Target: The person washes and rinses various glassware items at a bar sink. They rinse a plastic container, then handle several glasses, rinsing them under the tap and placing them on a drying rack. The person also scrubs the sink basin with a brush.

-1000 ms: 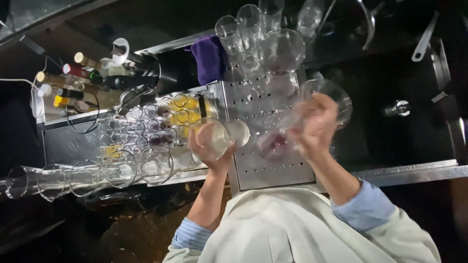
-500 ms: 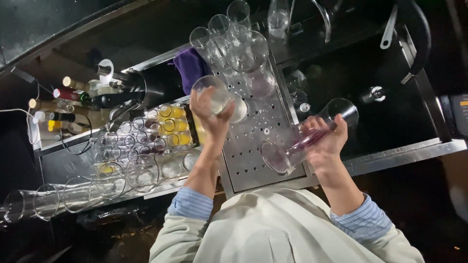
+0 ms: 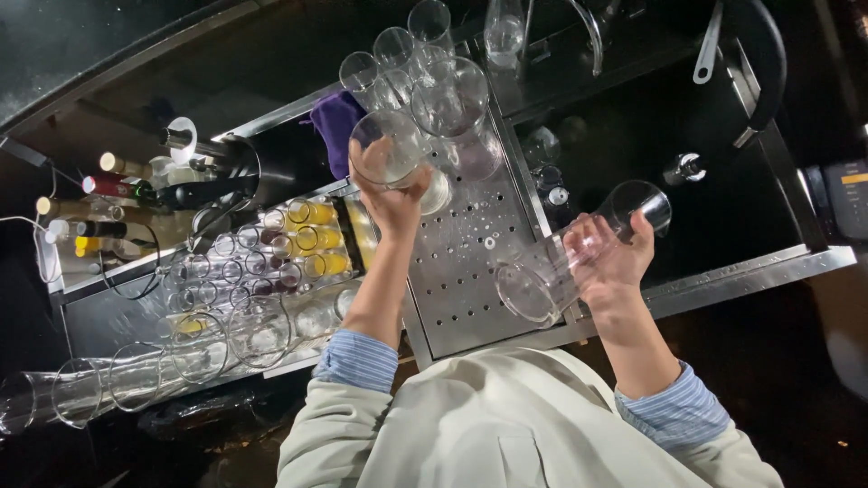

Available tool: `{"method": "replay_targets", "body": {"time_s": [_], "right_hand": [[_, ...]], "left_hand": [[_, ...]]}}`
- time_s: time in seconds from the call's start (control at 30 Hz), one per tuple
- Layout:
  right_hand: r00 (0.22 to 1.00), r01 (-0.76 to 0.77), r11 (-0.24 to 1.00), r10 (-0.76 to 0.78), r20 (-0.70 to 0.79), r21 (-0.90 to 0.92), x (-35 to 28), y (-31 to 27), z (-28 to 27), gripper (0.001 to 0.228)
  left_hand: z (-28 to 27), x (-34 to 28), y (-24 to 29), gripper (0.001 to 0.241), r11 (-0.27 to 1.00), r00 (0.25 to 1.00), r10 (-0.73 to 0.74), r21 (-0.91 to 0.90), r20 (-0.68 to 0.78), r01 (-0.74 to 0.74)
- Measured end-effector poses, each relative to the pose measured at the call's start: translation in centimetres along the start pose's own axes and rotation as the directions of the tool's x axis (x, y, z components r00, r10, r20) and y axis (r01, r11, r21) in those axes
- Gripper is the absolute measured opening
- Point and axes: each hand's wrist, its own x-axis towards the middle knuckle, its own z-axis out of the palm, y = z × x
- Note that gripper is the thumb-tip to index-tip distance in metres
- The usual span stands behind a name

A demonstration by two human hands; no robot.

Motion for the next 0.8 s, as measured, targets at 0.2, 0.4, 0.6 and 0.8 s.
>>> {"method": "replay_targets", "body": {"time_s": [0.2,0.4,0.6,0.8], "right_hand": [[0.988,0.086,0.994,-0.076,0.134,-0.07,1.8,0.1,-2.1,0.048],[0.904,0.344,0.937,-0.311,0.293,-0.064,2.9,1.9,-2.0,0.03],[0.362,0.882,0.453,-0.473,0.803,-0.131,2.1,7.3,1.0,0.097],[0.182,0.969,0.209,-0.23,0.956,-0.134,1.2,12.2,1.7,0.098]], "left_hand": [[0.6,0.4,0.0,0.117,0.998,0.999,-0.04,-0.038,-0.008,0.04],[-1.0,0.2,5.2,0.102,0.982,0.983,-0.18,0.067,0.026,0.178],[-5.3,-6.1,6.2,0.073,0.981,0.982,-0.172,-0.071,0.083,0.178],[-8.0,-13.9,4.1,0.079,0.991,0.91,-0.132,0.032,0.394,0.13]]}}
